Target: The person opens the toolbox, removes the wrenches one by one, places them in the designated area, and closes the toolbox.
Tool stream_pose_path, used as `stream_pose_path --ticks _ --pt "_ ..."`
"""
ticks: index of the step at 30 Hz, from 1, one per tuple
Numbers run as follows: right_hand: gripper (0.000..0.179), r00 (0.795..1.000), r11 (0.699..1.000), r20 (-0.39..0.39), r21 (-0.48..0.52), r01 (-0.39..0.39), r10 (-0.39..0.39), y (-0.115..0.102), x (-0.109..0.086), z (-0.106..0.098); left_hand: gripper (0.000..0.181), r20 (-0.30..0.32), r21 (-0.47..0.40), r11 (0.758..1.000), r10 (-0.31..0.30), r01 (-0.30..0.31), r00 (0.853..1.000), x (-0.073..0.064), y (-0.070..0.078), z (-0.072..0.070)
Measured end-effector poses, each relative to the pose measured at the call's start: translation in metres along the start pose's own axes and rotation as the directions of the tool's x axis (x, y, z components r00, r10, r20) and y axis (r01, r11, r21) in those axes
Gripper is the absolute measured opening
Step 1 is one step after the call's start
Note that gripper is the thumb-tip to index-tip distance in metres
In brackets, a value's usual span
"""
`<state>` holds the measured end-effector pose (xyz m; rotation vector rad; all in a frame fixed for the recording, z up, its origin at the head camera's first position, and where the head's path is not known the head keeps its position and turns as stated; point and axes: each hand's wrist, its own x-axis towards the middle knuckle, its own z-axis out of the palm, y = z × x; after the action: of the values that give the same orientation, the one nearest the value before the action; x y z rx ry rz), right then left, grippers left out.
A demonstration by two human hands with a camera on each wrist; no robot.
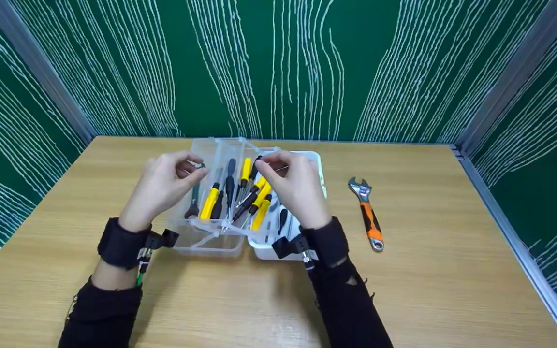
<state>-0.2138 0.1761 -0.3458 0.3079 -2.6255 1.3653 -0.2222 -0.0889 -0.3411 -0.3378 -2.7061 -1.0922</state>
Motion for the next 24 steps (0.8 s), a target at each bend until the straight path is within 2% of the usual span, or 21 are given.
stream_pose_path --ticks 6,13,19,24 --pt "0.03 0.999 0.999 0.012 0.018 0.03 -0.03 0.0 -0.001 0.007 0.026 -0.004 0.014 1.0 0.012 -0.012 1.0 -0.001 0.002 0.0" --pt "0.025 0.995 0.995 0.063 0.061 0.074 -0.078 0.001 -0.002 0.02 0.028 -0.012 0.102 0.994 -0.044 0.045 0.999 0.0 0.0 -0.004" --pt "0.025 0.992 0.995 0.093 0.056 0.086 -0.091 -0.001 -0.004 0.025 0.027 0.012 0.237 0.969 -0.076 0.071 0.997 0.009 0.001 -0.006" --pt "0.024 0.991 0.996 0.099 0.032 0.083 -0.086 -0.003 -0.005 0.027 0.02 0.031 0.315 0.945 -0.103 0.088 0.994 0.021 0.005 -0.005"
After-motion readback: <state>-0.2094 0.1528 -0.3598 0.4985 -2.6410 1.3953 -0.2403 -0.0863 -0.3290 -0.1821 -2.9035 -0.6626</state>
